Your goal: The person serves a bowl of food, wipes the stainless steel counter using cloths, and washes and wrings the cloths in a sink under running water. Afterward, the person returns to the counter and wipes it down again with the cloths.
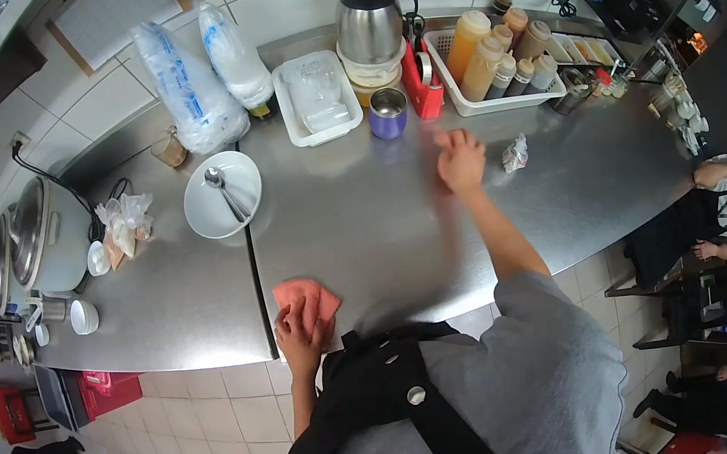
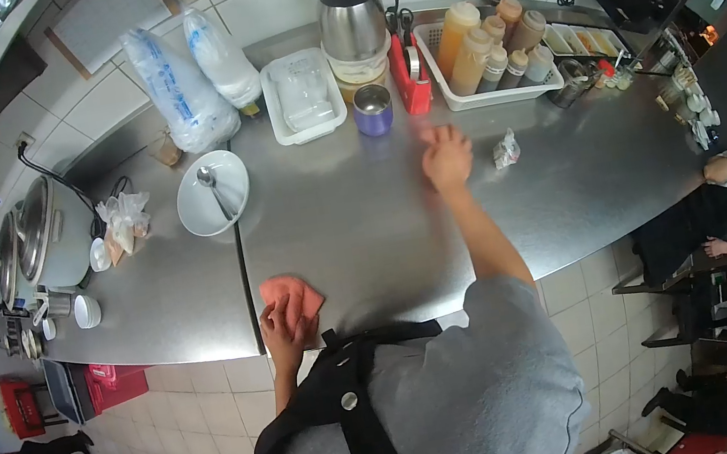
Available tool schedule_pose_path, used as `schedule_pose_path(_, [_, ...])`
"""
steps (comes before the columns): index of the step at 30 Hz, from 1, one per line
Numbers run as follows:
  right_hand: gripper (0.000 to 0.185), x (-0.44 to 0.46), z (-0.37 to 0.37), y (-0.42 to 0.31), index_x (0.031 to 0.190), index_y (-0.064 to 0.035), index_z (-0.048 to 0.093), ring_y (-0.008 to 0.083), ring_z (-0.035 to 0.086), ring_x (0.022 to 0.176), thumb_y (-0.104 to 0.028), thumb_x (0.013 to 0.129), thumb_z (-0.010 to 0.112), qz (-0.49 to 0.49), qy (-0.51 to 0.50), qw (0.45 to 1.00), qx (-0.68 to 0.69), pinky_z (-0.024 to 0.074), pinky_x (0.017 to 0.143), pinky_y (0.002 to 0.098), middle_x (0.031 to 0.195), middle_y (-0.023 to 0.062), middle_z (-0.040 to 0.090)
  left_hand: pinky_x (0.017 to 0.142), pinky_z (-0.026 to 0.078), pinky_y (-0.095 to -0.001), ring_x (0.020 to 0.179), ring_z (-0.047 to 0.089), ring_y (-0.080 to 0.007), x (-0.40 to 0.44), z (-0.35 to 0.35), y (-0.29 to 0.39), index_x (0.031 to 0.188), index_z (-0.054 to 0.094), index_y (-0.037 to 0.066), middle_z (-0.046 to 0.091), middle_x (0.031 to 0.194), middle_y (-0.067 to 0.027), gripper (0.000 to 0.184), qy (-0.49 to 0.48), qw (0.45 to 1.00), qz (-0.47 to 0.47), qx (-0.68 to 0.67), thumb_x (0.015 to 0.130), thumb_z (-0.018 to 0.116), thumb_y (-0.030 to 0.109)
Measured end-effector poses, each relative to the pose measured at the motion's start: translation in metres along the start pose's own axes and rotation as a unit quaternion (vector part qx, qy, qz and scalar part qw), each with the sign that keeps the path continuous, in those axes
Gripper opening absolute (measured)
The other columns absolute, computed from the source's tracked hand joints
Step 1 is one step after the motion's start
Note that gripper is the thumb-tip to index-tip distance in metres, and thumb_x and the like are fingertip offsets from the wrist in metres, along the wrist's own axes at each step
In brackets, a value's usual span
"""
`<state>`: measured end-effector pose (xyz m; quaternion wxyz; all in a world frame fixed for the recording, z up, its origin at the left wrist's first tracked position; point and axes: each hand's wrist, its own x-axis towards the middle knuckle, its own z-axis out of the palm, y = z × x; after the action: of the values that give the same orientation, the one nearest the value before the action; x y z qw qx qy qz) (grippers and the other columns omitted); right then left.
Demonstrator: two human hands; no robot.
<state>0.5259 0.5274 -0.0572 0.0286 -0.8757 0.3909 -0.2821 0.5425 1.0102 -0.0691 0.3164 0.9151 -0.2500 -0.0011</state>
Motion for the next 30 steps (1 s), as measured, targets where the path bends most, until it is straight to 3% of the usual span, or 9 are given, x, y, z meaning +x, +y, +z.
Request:
schedule_pose_path(4, [0.040, -0.015, 0.034, 0.007, 0.121, -0.0143, 0.056, 0.0363, 0.050, 0.115, -0.034, 0.086, 0.058, 0.055, 0.069, 0.990, -0.110, 0.0471, 0.083, 0.0481, 0.127, 0.0154, 0.051, 0.098, 0.040, -0.0492, 0.120, 0.047, -0.0377, 0.000, 0.003, 0.004, 0.134, 0.054, 0.021, 0.046, 0.131, -0.0156, 0.055, -0.003, 1.000, -0.003, 0.010, 0.082, 0.070, 0.031])
schedule_pose_path(7, [0.039, -0.056, 0.017, -0.099, 0.104, -0.0046, 0.060, 0.0313, 0.058, 0.089, -0.041, 0.089, 0.060, 0.103, 0.004, 0.986, 0.129, 0.0477, 0.071, 0.0467, 0.090, 0.0108, 0.060, 0.100, 0.038, -0.0486, 0.122, 0.046, -0.0373, -0.002, 0.006, 0.006, 0.134, 0.054, 0.019, 0.046, 0.132, -0.0161, 0.056, -0.004, 1.000, -0.005, 0.019, 0.082, 0.070, 0.031])
schedule_pose_path(10, [0.022, -0.131, -0.016, -0.186, 0.105, -0.0190, 0.070, 0.0281, 0.059, 0.094, -0.027, 0.085, 0.065, -0.168, -0.007, 0.957, 0.235, 0.0493, 0.072, 0.0383, 0.096, 0.0036, 0.062, 0.100, 0.038, -0.0489, 0.121, 0.046, -0.0380, -0.002, 0.006, 0.010, 0.134, 0.054, 0.018, 0.046, 0.132, -0.0180, 0.056, 0.016, 1.000, -0.007, 0.015, 0.083, 0.070, 0.030])
schedule_pose_path(13, [0.031, -0.191, -0.007, -0.200, 0.112, -0.0186, 0.069, 0.0283, 0.056, 0.110, -0.027, 0.082, 0.066, -0.122, -0.055, 0.954, 0.268, 0.0485, 0.084, 0.0384, 0.109, 0.0033, 0.063, 0.100, 0.039, -0.0487, 0.118, 0.047, -0.0402, -0.005, 0.010, 0.005, 0.135, 0.054, 0.016, 0.046, 0.129, -0.0203, 0.056, 0.035, 0.999, 0.025, 0.003, 0.083, 0.071, 0.029])
schedule_pose_path(15, [0.030, -0.189, -0.039, -0.170, 0.108, -0.0204, 0.066, 0.0312, 0.054, 0.111, -0.023, 0.077, 0.066, -0.336, 0.057, 0.899, 0.275, 0.0473, 0.086, 0.0476, 0.113, 0.0049, 0.060, 0.099, 0.040, -0.0481, 0.117, 0.047, -0.0400, -0.002, 0.008, -0.003, 0.136, 0.054, 0.017, 0.046, 0.129, -0.0204, 0.056, 0.013, 0.998, 0.066, -0.005, 0.083, 0.071, 0.029])
schedule_pose_path(22, [0.026, -0.199, -0.134, 0.115, 0.106, -0.0011, 0.066, 0.0353, 0.056, 0.104, -0.020, 0.090, 0.057, 0.122, 0.081, 0.982, -0.117, 0.0442, 0.087, 0.0487, 0.112, 0.0158, 0.058, 0.099, 0.041, -0.0462, 0.118, 0.048, -0.0377, 0.027, 0.007, -0.012, 0.133, 0.057, 0.015, 0.048, 0.128, -0.0195, 0.052, -0.046, 0.986, 0.154, -0.039, 0.082, 0.066, 0.024])
schedule_pose_path(23, [0.031, -0.214, -0.148, 0.167, 0.107, 0.0036, 0.064, 0.0334, 0.059, 0.103, -0.023, 0.094, 0.055, 0.374, 0.017, 0.925, 0.074, 0.0467, 0.085, 0.0453, 0.112, 0.0172, 0.061, 0.099, 0.041, -0.0460, 0.118, 0.048, -0.0373, 0.035, 0.009, -0.007, 0.132, 0.058, 0.013, 0.050, 0.127, -0.0192, 0.050, -0.048, 0.983, 0.171, -0.038, 0.083, 0.065, 0.024])
schedule_pose_path(25, [0.037, -0.271, -0.165, 0.255, 0.116, 0.0057, 0.061, 0.0264, 0.064, 0.098, -0.024, 0.097, 0.050, 0.440, 0.067, 0.833, 0.328, 0.0508, 0.082, 0.0380, 0.113, 0.0185, 0.065, 0.099, 0.040, -0.0458, 0.119, 0.048, -0.0374, 0.048, 0.012, 0.001, 0.131, 0.058, 0.012, 0.050, 0.127, -0.0193, 0.049, -0.047, 0.981, 0.181, -0.050, 0.083, 0.064, 0.023])
schedule_pose_path(30, [0.039, -0.275, -0.230, 0.178, 0.125, -0.0050, 0.059, 0.0299, 0.064, 0.097, -0.009, 0.087, 0.061, 0.346, 0.102, 0.932, -0.016, 0.0502, 0.090, 0.0403, 0.113, 0.0189, 0.063, 0.102, 0.039, -0.0472, 0.121, 0.046, -0.0379, 0.064, 0.040, 0.022, 0.133, 0.055, 0.010, 0.047, 0.131, -0.0179, 0.054, -0.053, 0.980, 0.184, -0.044, 0.082, 0.067, 0.023])
